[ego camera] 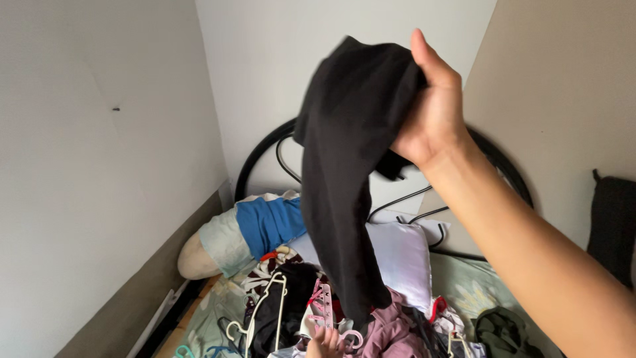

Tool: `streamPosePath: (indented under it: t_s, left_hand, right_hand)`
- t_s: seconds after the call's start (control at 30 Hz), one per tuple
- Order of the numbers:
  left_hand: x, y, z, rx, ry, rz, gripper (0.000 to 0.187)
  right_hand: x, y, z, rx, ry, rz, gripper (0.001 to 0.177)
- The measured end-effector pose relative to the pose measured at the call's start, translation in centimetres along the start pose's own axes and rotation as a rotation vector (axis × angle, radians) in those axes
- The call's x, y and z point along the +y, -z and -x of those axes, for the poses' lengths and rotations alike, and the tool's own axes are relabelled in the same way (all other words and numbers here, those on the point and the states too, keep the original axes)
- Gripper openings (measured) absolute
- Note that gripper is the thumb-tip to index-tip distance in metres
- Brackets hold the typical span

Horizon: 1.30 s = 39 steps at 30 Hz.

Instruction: The person picks up several garments from a bed and organizes them on various hangers.

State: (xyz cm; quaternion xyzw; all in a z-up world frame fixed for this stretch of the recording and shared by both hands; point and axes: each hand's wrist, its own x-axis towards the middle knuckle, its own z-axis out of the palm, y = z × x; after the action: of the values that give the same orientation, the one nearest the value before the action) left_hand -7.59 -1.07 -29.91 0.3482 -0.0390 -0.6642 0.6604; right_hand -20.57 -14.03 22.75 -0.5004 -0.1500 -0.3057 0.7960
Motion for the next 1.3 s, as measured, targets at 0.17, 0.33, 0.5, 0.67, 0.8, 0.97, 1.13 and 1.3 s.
streamPosePath:
  t_s: [0.17, 0.33, 0.5, 0.67, 0.8, 0.97, 1.13, 1.3]
  left_hand:
    - [0.2, -2.9, -1.7, -0.050, -0.013, 0.006, 0.047]
    - [2.4, -1.0, -0.1, 0.036, -0.066, 0.002, 0.050]
    - [3.7, 0.5, 1.0, 0.106, -0.088, -0.015, 0.053]
    - [2.8, 0.4, 1.3, 0.086, -0.097, -0.047, 0.057]
    - [2.6, 1.1, 3.3, 0.080, -0.142, -0.030, 0.060]
    - [3.1, 2.7, 6.6, 0.129, -0.292, 0.002, 0.064]
    - [7.0, 0.4, 9.9, 0.041, -0.643, -0.090, 0.069]
    - [14.7, -13.3, 10.2, -0.215, -0.600, -0.517, 0.075]
  right_hand:
    - [-1.7, -1.8, 0.0, -0.048, 0.025, 0.141, 0.070]
    - [-3.1, -0.3, 0.6, 0.021, 0.054, 0.072, 0.067]
    - [-3.3, 3.1, 1.3, 0.089, 0.074, 0.088, 0.064]
    - [-2.8, 7.2, 2.7, 0.209, 0.047, 0.201, 0.065]
    - [-3.3, 10.4, 4.2, 0.222, 0.081, 0.305, 0.075]
    - [-2.7, 13.1, 7.1, 0.292, 0.034, 0.177, 0.079]
    - [1.5, 14.5, 8.9, 0.305, -0.082, 0.047, 0.078]
    - [6.2, 13.8, 9.7, 0.443, -0.313, 0.090, 0.075]
